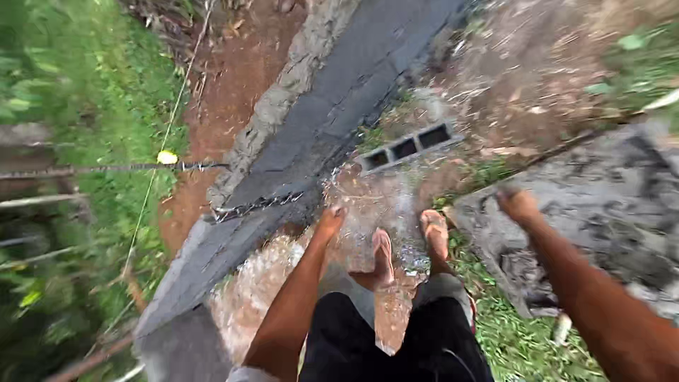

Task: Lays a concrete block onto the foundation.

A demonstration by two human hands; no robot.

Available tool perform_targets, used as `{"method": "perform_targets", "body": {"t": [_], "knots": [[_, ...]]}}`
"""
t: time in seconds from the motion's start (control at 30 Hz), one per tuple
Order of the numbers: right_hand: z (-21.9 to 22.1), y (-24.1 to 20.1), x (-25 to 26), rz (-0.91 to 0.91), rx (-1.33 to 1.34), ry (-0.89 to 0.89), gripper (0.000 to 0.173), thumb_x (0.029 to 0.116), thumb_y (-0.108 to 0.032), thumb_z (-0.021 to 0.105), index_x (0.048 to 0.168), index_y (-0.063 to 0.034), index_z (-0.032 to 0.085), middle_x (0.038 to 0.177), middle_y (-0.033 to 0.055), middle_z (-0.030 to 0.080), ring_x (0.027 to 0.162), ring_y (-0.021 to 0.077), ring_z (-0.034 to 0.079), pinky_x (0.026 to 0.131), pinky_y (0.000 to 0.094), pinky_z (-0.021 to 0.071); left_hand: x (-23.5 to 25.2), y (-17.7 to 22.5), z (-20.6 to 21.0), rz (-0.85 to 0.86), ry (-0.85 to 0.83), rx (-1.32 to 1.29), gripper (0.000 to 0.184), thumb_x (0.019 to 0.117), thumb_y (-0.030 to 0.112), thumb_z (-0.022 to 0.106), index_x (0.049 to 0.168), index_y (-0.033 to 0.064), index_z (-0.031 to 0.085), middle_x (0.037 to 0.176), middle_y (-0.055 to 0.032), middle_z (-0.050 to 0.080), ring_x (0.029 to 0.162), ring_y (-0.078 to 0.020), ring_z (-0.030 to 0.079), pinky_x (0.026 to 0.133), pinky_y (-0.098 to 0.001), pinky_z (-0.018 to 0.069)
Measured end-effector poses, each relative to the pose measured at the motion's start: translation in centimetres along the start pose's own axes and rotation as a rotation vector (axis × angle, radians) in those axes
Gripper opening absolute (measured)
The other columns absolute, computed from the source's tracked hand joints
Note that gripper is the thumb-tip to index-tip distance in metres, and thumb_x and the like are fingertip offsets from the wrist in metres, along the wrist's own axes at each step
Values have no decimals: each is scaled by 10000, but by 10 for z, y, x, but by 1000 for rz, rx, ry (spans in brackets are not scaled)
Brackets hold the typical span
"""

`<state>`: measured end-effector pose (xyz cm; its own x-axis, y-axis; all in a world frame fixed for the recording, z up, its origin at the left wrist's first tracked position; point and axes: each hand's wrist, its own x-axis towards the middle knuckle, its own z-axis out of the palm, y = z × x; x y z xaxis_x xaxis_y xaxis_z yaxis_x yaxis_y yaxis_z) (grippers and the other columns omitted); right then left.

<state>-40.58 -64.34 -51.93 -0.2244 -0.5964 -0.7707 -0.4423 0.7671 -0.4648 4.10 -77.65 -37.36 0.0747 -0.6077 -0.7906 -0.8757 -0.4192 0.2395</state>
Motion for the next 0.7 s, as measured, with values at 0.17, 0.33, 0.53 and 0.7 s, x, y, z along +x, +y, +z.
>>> {"method": "perform_targets", "body": {"t": [0.17,0.33,0.53,0.7], "knots": [[-4,-73,116,-77,-5,56,624,1059,-500,529,1449,-13,524,1291,411,578,1214,623,541,981,816,375,134,-4,44,-100,103,-79,610,1051,436,564,1502,33,487,1469,-248,541,1379,-393,510,1150,-590,400],[26,-99,197,-86,-59,7,683,1006,-540,611,1434,-18,513,1302,390,573,1231,586,536,986,803,370,222,17,77,-117,73,-272,762,1037,555,524,1549,5,396,1536,-254,469,1444,-381,439,1184,-580,357],[38,-119,234,0,-303,162,573,1000,-373,661,1236,142,574,1239,458,557,1208,634,521,949,822,358,279,21,104,-149,106,-160,511,1018,417,593,1284,-18,630,1286,-256,637,1230,-394,610,1019,-600,488],[42,-112,204,-35,-348,188,445,1016,-240,654,1249,134,587,1233,441,579,1187,615,552,968,800,392,267,19,106,-129,88,-243,498,983,281,646,1328,-70,569,1250,-295,642,1195,-419,631,998,-603,511]]}}
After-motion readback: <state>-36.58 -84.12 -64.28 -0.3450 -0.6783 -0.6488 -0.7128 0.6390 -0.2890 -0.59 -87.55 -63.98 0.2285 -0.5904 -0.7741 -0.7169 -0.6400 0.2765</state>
